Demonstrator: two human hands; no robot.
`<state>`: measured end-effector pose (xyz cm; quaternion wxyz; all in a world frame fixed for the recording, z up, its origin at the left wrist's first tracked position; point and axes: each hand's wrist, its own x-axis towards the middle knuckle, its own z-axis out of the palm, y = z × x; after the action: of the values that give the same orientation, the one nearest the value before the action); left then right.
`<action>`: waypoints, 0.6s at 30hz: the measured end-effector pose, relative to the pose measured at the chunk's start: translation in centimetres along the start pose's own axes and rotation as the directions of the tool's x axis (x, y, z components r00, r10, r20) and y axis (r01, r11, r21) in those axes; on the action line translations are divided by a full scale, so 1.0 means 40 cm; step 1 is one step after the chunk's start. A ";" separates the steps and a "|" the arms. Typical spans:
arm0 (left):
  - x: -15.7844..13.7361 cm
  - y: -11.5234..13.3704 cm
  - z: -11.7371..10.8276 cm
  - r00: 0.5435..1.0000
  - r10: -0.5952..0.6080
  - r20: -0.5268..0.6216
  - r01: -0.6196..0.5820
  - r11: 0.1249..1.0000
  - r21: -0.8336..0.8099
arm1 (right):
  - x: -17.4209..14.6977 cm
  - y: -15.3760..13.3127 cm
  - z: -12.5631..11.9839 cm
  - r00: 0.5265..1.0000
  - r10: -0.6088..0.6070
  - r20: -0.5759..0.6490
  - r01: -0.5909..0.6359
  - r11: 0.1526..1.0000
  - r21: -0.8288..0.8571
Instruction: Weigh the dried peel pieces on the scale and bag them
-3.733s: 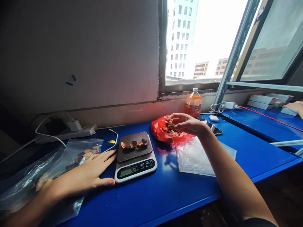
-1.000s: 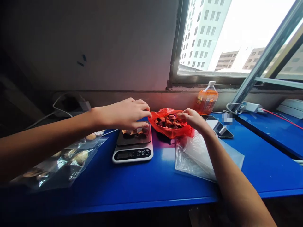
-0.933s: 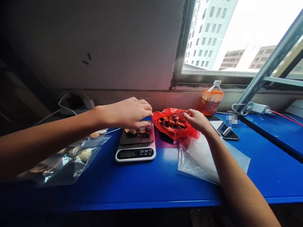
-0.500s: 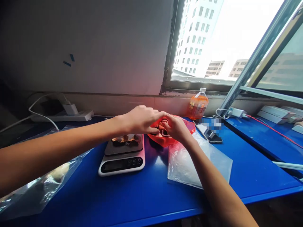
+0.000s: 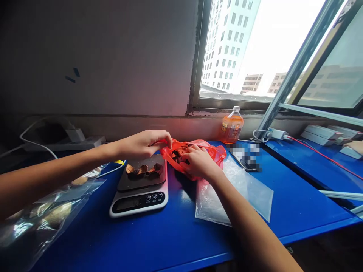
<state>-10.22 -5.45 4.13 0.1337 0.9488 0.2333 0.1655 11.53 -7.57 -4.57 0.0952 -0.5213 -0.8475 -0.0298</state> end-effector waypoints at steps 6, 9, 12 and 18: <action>-0.033 -0.010 -0.006 0.996 0.053 0.070 -0.061 0.991 0.121 | -0.007 -0.012 -0.015 0.983 0.150 -0.107 -0.166 0.971 -0.170; -0.042 -0.009 0.007 0.995 0.063 0.078 -0.071 0.992 0.102 | 0.002 -0.043 -0.005 0.992 -0.105 -0.068 0.104 0.994 -0.013; -0.041 -0.012 0.017 0.992 0.076 0.104 -0.085 0.992 0.093 | 0.010 -0.055 0.008 0.992 -0.129 -0.005 0.129 0.992 0.010; -0.019 -0.019 0.009 0.991 0.068 0.115 -0.085 0.986 0.142 | 0.001 0.005 0.001 0.984 0.171 0.040 -0.164 0.976 -0.144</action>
<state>-11.04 -5.23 3.36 0.0699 0.9720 0.2005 0.1007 11.69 -7.45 -4.63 0.0385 -0.5968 -0.7986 -0.0675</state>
